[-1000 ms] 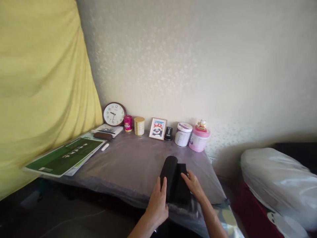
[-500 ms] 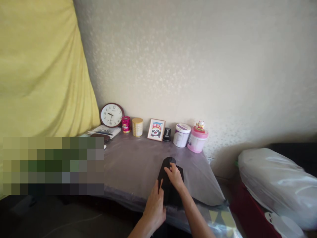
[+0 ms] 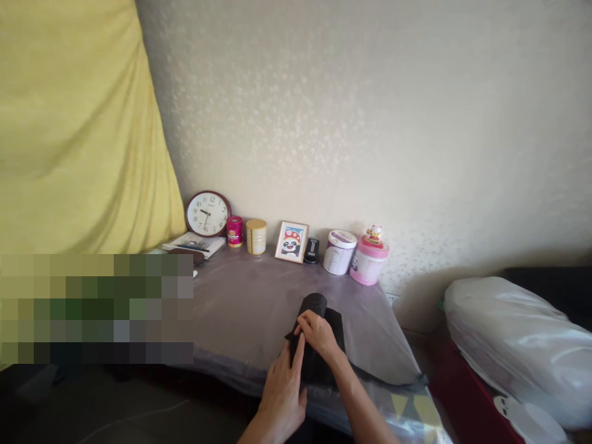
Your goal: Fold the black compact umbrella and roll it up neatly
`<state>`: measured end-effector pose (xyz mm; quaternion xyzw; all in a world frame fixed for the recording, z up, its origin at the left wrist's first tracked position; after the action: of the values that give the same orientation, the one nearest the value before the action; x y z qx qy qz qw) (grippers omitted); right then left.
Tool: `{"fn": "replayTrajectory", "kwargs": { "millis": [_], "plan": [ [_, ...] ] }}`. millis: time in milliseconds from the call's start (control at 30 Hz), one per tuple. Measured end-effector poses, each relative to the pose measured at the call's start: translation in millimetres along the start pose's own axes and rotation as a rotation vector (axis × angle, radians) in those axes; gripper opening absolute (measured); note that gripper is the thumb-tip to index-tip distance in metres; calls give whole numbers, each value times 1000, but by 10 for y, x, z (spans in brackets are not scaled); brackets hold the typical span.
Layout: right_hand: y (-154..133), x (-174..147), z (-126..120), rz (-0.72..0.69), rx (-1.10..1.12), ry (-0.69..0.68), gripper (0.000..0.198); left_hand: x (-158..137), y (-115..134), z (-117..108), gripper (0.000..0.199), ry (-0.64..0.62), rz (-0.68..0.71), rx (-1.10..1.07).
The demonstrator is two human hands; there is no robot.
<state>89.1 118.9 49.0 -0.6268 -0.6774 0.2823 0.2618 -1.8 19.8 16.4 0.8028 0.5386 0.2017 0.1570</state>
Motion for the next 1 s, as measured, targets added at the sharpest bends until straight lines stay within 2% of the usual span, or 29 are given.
{"fn": "replayTrajectory", "kwargs": {
  "millis": [100, 200, 267, 400, 533, 633, 767, 867, 1000],
  "plan": [
    [-18, -22, 5, -19, 6, -16, 22, -39, 36, -86, 72, 4, -45, 99],
    [-18, -37, 13, -17, -5, -20, 23, -7, 107, -138, 56, 111, 24, 157],
    [-14, -48, 14, -29, -19, -4, 24, 42, 113, -79, 52, 130, 65, 165],
    [0, -84, 25, -88, -23, -2, 23, 112, 30, 105, 54, 161, 78, 147],
    [3, -120, 15, -121, -12, -9, 21, 118, -7, 161, 60, 203, 85, 91],
    [-27, -155, -11, -161, 0, -8, 23, 128, 8, 154, 65, 149, 85, 74],
    [-65, -218, -90, -327, 3, 94, 25, 143, 12, 148, 65, 71, 69, 65],
    [-13, -189, -79, -426, -86, 128, 27, 148, -2, 149, 66, 39, 47, 40],
    [140, 54, -5, -392, -184, 115, 29, 154, -13, 150, 70, 10, 19, 1]
  ]
}}
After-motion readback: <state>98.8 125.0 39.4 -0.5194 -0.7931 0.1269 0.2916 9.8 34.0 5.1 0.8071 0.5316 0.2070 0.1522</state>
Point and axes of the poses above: each hand's wrist, its own x-axis towards the middle knuckle, its own z-axis out of the palm, y = z × x, the point moved 5 cm from there along x, towards the middle knuckle, and after that the axes turned 11 degrees about z, right-handed, at the moved point
